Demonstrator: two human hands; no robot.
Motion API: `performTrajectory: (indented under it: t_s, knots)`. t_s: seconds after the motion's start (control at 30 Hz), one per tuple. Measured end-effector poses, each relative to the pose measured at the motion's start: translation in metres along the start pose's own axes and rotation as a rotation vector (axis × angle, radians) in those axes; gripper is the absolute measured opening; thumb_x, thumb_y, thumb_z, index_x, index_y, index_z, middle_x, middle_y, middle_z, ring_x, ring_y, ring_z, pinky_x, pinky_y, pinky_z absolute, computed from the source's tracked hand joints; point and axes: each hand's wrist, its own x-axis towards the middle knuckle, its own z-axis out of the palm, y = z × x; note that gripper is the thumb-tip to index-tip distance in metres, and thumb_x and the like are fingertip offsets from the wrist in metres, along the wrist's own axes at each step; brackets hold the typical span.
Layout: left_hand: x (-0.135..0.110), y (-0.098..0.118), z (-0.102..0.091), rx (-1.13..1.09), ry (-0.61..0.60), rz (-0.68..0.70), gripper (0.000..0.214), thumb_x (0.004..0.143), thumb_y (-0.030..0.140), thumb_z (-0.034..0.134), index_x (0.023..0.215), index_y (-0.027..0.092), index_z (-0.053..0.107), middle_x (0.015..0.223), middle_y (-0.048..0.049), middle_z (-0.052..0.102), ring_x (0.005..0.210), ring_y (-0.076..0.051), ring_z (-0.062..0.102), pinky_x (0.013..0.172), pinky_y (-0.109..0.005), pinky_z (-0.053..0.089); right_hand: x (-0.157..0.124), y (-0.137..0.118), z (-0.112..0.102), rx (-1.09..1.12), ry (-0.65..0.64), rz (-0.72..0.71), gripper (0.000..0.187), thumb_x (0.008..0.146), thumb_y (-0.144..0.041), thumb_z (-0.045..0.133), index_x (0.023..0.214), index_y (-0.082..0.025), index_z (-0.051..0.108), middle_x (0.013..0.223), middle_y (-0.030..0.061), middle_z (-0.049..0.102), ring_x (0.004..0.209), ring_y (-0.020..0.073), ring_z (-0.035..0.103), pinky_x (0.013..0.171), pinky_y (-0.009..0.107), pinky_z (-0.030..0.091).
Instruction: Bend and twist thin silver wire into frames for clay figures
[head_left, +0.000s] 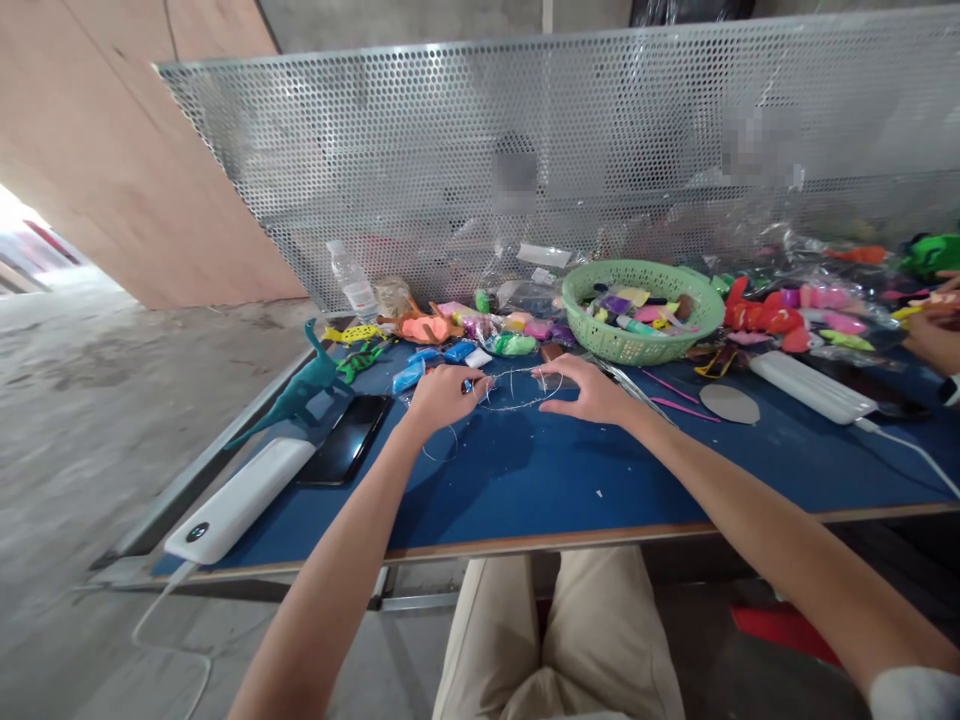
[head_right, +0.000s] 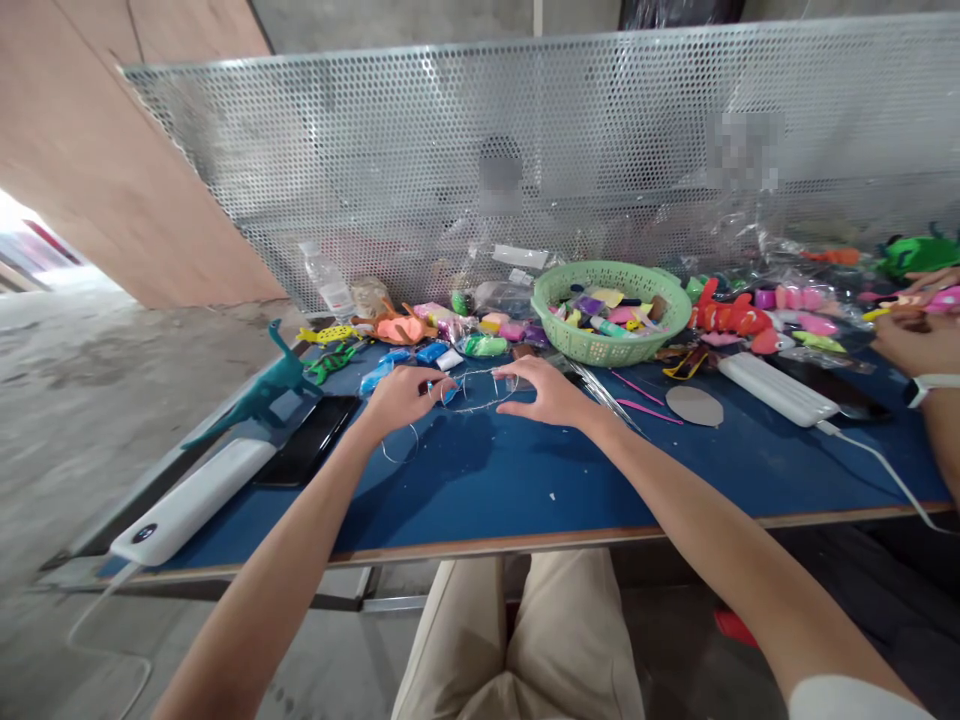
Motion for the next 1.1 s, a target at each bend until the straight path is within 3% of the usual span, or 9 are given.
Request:
performTrajectory:
  t_s: [0.13, 0.27, 0.4, 0.5, 0.6, 0.73, 0.8, 0.9, 1.1]
  knots:
    - [-0.001, 0.000, -0.004, -0.052, 0.071, 0.034, 0.030, 0.094, 0.037, 0.054, 0.116, 0.028, 0.071, 0.104, -0.0020, 0.075, 0.075, -0.018, 0.067, 0.069, -0.031, 0.049, 0.000, 0.012, 0.001, 0.043, 0.036, 0.014, 0.045, 0.086, -0.052, 0.071, 0.124, -0.030, 0.063, 0.121, 0.0061, 0.068, 0.113, 0.0271, 0.063, 0.103, 0.046, 0.050]
    - [-0.003, -0.002, -0.012, -0.187, 0.083, 0.202, 0.043, 0.092, 0.026, 0.050, 0.135, 0.025, 0.059, 0.122, -0.0057, 0.069, 0.098, -0.021, 0.068, 0.088, -0.035, 0.052, 0.000, 0.026, 0.002, 0.067, 0.018, 0.095, 0.044, 0.085, -0.055, 0.071, 0.119, -0.029, 0.065, 0.120, 0.0073, 0.068, 0.108, 0.0275, 0.066, 0.100, 0.047, 0.052]
    - [-0.006, 0.000, -0.012, -0.176, 0.048, 0.296, 0.055, 0.094, 0.043, 0.057, 0.145, 0.023, 0.049, 0.138, -0.0085, 0.062, 0.122, -0.027, 0.061, 0.104, -0.043, 0.047, -0.001, 0.038, 0.002, 0.025, -0.027, 0.127, 0.055, 0.084, -0.058, 0.070, 0.131, -0.031, 0.060, 0.134, 0.0090, 0.062, 0.116, 0.0307, 0.063, 0.101, 0.050, 0.052]
    - [-0.004, 0.003, -0.008, -0.071, 0.126, 0.280, 0.062, 0.091, 0.054, 0.061, 0.144, 0.023, 0.051, 0.139, -0.0095, 0.062, 0.127, -0.030, 0.058, 0.109, -0.047, 0.042, -0.002, 0.044, -0.001, -0.019, -0.048, 0.130, 0.073, 0.081, -0.060, 0.073, 0.145, -0.033, 0.049, 0.146, 0.0100, 0.051, 0.124, 0.0332, 0.058, 0.103, 0.052, 0.050]
    - [-0.003, -0.001, -0.012, -0.015, 0.269, 0.286, 0.051, 0.092, 0.051, 0.062, 0.134, 0.024, 0.060, 0.128, -0.0082, 0.069, 0.121, -0.029, 0.061, 0.112, -0.048, 0.038, -0.004, 0.047, -0.006, -0.028, -0.023, 0.146, 0.085, 0.080, -0.060, 0.074, 0.153, -0.036, 0.037, 0.150, 0.0100, 0.048, 0.128, 0.0349, 0.055, 0.104, 0.053, 0.050]
    - [-0.006, -0.015, -0.027, 0.001, 0.467, 0.230, 0.035, 0.091, 0.047, 0.063, 0.119, 0.026, 0.070, 0.113, -0.0053, 0.074, 0.112, -0.027, 0.063, 0.109, -0.047, 0.039, -0.006, 0.051, -0.013, -0.021, -0.009, 0.165, 0.087, 0.081, -0.059, 0.073, 0.155, -0.037, 0.033, 0.152, 0.0098, 0.046, 0.130, 0.0361, 0.054, 0.103, 0.052, 0.051]
    - [-0.008, -0.022, -0.034, -0.015, 0.508, 0.198, 0.032, 0.092, 0.045, 0.062, 0.116, 0.026, 0.071, 0.110, -0.0048, 0.075, 0.108, -0.026, 0.064, 0.105, -0.046, 0.041, -0.006, 0.051, -0.015, -0.021, -0.010, 0.160, 0.085, 0.082, -0.058, 0.073, 0.154, -0.036, 0.034, 0.150, 0.0101, 0.048, 0.129, 0.0356, 0.055, 0.102, 0.052, 0.052]
    - [-0.010, -0.028, -0.037, -0.049, 0.487, 0.161, 0.030, 0.095, 0.044, 0.059, 0.113, 0.025, 0.073, 0.109, -0.0049, 0.075, 0.108, -0.025, 0.064, 0.102, -0.044, 0.043, -0.006, 0.050, -0.017, -0.019, 0.006, 0.139, 0.080, 0.084, -0.056, 0.071, 0.153, -0.036, 0.037, 0.148, 0.0100, 0.049, 0.127, 0.0345, 0.056, 0.100, 0.052, 0.053]
    - [-0.007, -0.032, -0.033, -0.066, 0.233, 0.182, 0.032, 0.092, 0.050, 0.061, 0.104, 0.024, 0.076, 0.103, -0.0045, 0.077, 0.106, -0.026, 0.066, 0.100, -0.042, 0.045, -0.005, 0.043, -0.019, 0.019, 0.083, 0.115, 0.059, 0.090, -0.051, 0.066, 0.145, -0.034, 0.051, 0.132, 0.0088, 0.064, 0.110, 0.0294, 0.065, 0.093, 0.048, 0.056]
